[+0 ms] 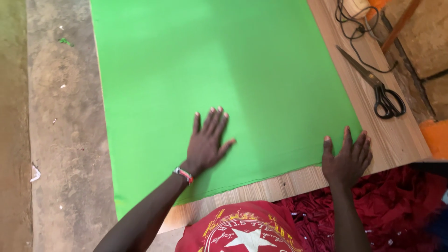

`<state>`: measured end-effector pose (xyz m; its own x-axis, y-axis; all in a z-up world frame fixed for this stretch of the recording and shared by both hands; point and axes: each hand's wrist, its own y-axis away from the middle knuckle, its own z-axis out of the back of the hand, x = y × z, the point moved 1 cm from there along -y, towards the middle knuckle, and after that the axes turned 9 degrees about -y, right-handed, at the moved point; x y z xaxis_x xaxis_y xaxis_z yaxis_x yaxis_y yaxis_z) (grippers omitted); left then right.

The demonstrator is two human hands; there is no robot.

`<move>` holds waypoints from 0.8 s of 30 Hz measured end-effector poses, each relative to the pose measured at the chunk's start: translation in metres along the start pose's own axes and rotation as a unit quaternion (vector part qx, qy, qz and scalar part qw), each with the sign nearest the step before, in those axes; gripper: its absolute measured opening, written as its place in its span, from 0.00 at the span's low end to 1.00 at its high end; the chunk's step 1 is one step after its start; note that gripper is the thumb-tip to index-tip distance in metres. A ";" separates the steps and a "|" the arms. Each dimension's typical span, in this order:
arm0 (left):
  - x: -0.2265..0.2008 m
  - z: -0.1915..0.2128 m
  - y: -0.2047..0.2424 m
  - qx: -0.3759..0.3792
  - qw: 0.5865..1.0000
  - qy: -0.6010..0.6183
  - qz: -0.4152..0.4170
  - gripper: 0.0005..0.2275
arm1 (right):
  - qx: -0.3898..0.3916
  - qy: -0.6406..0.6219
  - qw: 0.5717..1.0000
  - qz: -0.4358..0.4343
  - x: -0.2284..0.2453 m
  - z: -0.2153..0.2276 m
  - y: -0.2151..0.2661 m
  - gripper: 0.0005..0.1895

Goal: The person folds a large piece of green fabric on a wooden table. They smooth the fabric with their hands, fold it in half, and then fold it again to create a smaller, neat stack.

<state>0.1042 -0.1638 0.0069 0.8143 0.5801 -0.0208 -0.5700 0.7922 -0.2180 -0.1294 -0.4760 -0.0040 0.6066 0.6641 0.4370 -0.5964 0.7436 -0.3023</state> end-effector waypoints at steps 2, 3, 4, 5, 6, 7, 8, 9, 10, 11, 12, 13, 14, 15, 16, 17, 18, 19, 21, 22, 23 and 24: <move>-0.017 0.011 0.025 -0.014 0.999 0.005 -0.034 0.33 | 0.022 -0.012 0.999 -0.022 -0.001 0.000 0.000 0.38; -0.025 0.016 0.037 -0.002 0.998 0.018 -0.065 0.33 | 0.008 -0.006 1.000 -0.011 -0.004 -0.002 0.001 0.37; -0.032 0.021 0.048 0.011 0.995 0.030 -0.096 0.34 | -0.007 0.000 1.000 0.000 -0.006 -0.004 0.002 0.36; -0.032 0.029 0.052 0.010 0.995 0.028 -0.091 0.34 | -0.006 -0.003 1.000 0.004 -0.004 -0.003 0.002 0.36; -0.033 0.036 0.056 0.061 0.984 0.123 -0.111 0.32 | -0.008 -0.009 1.000 0.002 -0.003 -0.002 0.003 0.37; -0.035 0.043 0.061 0.111 0.961 0.217 -0.131 0.30 | -0.009 -0.014 1.000 -0.001 -0.002 -0.001 0.003 0.37; -0.033 0.041 0.057 0.108 0.962 0.217 -0.127 0.30 | -0.009 -0.015 1.000 0.004 -0.001 0.000 0.003 0.37; -0.030 0.039 0.052 0.081 0.959 0.262 -0.074 0.29 | -0.003 -0.018 1.000 -0.004 0.000 0.000 0.003 0.37; -0.027 0.037 0.047 0.054 0.950 0.307 -0.021 0.29 | 0.003 -0.020 1.000 -0.013 0.000 0.001 0.003 0.37; -0.023 0.034 0.037 0.052 0.950 0.307 -0.019 0.29 | 0.003 -0.020 1.000 -0.010 0.001 0.001 0.002 0.37; -0.018 0.032 0.028 0.031 0.959 0.282 0.007 0.29 | 0.000 -0.020 1.000 -0.007 0.000 0.001 0.003 0.36; -0.013 0.029 0.019 0.010 0.966 0.257 0.032 0.29 | -0.003 -0.019 1.000 -0.005 0.000 0.001 0.004 0.35; -0.014 0.023 0.006 0.009 0.966 0.256 0.033 0.29 | -0.003 -0.020 1.000 -0.004 0.001 0.002 0.004 0.35; -0.014 0.017 -0.007 0.006 0.977 0.211 0.032 0.32 | 0.006 -0.022 1.000 -0.014 0.001 0.002 0.003 0.36; -0.015 0.010 -0.020 0.003 0.986 0.164 0.029 0.34 | 0.013 -0.024 0.999 -0.024 0.001 0.003 0.003 0.36; -0.016 -0.001 -0.030 0.002 0.986 0.163 0.029 0.34 | 0.012 -0.025 0.999 -0.024 0.001 0.001 0.004 0.36; -0.018 -0.012 -0.040 -0.010 0.992 0.121 0.017 0.36 | 0.003 -0.025 1.000 -0.017 -0.001 0.000 0.005 0.36; -0.021 -0.024 -0.051 -0.021 0.997 0.079 0.006 0.37 | -0.005 -0.025 1.000 -0.011 -0.002 -0.001 0.005 0.36; -0.032 -0.034 -0.053 -0.013 0.999 0.034 -0.010 0.38 | -0.022 -0.014 1.000 0.004 -0.006 -0.005 0.007 0.35; -0.038 -0.040 -0.053 -0.002 1.000 -0.011 -0.023 0.40 | -0.035 -0.003 0.999 0.020 -0.009 -0.007 0.006 0.34; -0.043 -0.037 -0.049 -0.004 1.000 -0.010 -0.018 0.40 | -0.035 -0.002 0.999 0.025 -0.009 -0.003 0.006 0.34; -0.046 -0.035 -0.044 -0.003 0.999 -0.011 -0.034 0.40 | -0.031 -0.008 0.999 0.020 -0.007 -0.002 0.006 0.34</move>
<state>0.0961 -0.2320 -0.0165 0.8485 0.5290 0.0148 -0.5127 0.8286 -0.2247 -0.1361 -0.4758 -0.0105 0.5743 0.6928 0.4361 -0.5858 0.7199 -0.3723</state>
